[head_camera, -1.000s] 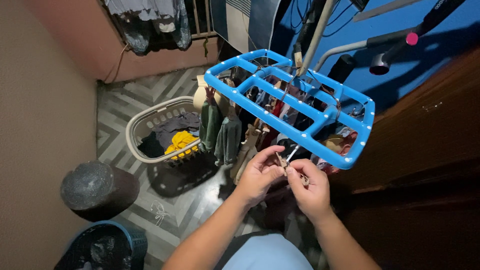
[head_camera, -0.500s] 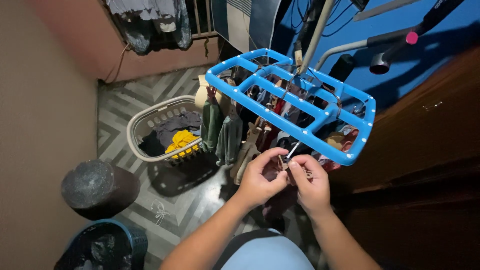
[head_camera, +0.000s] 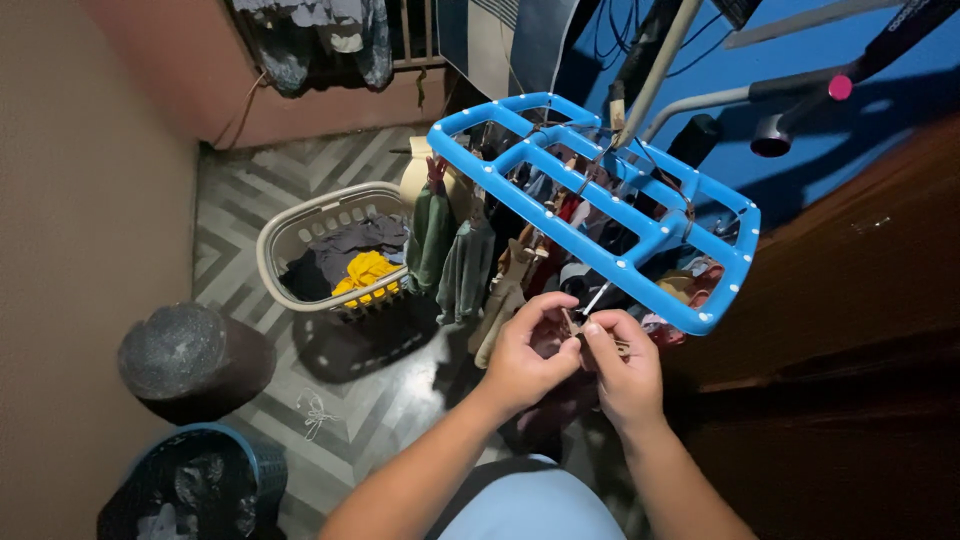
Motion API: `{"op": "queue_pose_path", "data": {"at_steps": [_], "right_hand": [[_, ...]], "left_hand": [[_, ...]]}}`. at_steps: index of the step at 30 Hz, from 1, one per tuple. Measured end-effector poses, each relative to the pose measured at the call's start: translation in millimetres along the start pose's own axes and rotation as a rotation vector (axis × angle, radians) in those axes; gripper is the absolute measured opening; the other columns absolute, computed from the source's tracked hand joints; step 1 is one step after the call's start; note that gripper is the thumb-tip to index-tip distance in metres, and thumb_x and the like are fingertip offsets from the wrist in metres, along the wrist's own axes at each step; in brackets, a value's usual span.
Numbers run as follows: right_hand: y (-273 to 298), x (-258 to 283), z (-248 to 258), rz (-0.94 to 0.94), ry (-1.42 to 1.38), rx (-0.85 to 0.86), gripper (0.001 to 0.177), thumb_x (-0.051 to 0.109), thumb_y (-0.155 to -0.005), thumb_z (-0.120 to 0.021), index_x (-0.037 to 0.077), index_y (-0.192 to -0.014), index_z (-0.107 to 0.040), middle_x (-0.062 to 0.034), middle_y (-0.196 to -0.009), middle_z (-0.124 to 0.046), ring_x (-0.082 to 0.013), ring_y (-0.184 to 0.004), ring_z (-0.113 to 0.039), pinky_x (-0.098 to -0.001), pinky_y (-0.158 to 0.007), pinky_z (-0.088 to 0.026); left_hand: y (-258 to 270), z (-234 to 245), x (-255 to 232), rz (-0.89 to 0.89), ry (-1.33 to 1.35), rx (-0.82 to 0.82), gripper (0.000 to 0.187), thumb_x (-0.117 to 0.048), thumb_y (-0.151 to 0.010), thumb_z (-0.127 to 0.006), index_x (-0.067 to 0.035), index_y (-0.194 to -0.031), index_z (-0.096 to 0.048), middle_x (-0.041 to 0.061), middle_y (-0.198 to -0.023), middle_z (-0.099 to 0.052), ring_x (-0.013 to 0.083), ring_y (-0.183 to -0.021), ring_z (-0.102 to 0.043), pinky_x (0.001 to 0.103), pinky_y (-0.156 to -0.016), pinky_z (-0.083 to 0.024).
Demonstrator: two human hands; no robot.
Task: Hanging small laundry items onto a peg rack using clothespins.
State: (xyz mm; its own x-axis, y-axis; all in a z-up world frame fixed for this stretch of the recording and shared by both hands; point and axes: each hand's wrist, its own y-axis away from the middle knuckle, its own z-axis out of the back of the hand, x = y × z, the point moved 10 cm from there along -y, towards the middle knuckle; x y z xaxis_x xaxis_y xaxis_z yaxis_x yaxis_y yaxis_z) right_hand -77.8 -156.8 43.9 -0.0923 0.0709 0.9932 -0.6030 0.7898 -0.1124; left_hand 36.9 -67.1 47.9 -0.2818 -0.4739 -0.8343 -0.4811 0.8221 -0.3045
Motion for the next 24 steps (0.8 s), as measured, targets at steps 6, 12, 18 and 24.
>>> {"op": "queue_pose_path", "data": {"at_steps": [6, 12, 18, 24], "right_hand": [[-1, -5, 2, -0.029, -0.043, -0.010, 0.010, 0.011, -0.102, -0.061, 0.002, -0.102, -0.065, 0.0005, -0.082, -0.064, -0.0054, -0.069, -0.056, -0.0216, -0.061, -0.043], [-3, -6, 1, -0.043, 0.010, 0.013, 0.010, 0.011, -0.101, -0.060, 0.003, -0.098, -0.065, 0.0012, -0.083, -0.065, -0.0052, -0.072, -0.059, -0.0214, -0.066, -0.047], [-6, -6, -1, -0.012, 0.046, 0.039, 0.011, 0.011, -0.101, -0.059, 0.004, -0.096, -0.066, 0.0035, -0.084, -0.062, -0.0037, -0.074, -0.056, -0.0210, -0.066, -0.046], [-10, -7, 1, 0.007, 0.067, 0.069, 0.011, 0.009, -0.100, -0.061, 0.004, -0.091, -0.062, 0.0036, -0.076, -0.058, -0.0039, -0.065, -0.051, -0.0216, -0.058, -0.041]], "left_hand": [[-1, -2, -8, -0.015, -0.088, -0.024, 0.043, 0.002, -0.087, -0.071, -0.004, -0.128, -0.061, 0.000, -0.098, -0.061, 0.0065, -0.090, -0.059, 0.024, -0.081, -0.053], [0, -2, -38, -0.131, -0.388, -0.053, 0.043, -0.003, -0.081, -0.072, -0.006, -0.124, -0.065, 0.005, -0.098, -0.066, 0.0108, -0.084, -0.066, 0.027, -0.077, -0.057], [0, -5, -62, -0.274, -0.558, -0.001, 0.049, -0.006, -0.081, -0.073, -0.005, -0.129, -0.061, 0.009, -0.103, -0.069, 0.0165, -0.087, -0.068, 0.029, -0.080, -0.058], [-8, 1, -23, -0.004, -0.233, 0.123, 0.047, -0.002, -0.086, -0.067, -0.003, -0.133, -0.063, -0.001, -0.089, -0.061, 0.0034, -0.077, -0.057, 0.022, -0.070, -0.053]]}}
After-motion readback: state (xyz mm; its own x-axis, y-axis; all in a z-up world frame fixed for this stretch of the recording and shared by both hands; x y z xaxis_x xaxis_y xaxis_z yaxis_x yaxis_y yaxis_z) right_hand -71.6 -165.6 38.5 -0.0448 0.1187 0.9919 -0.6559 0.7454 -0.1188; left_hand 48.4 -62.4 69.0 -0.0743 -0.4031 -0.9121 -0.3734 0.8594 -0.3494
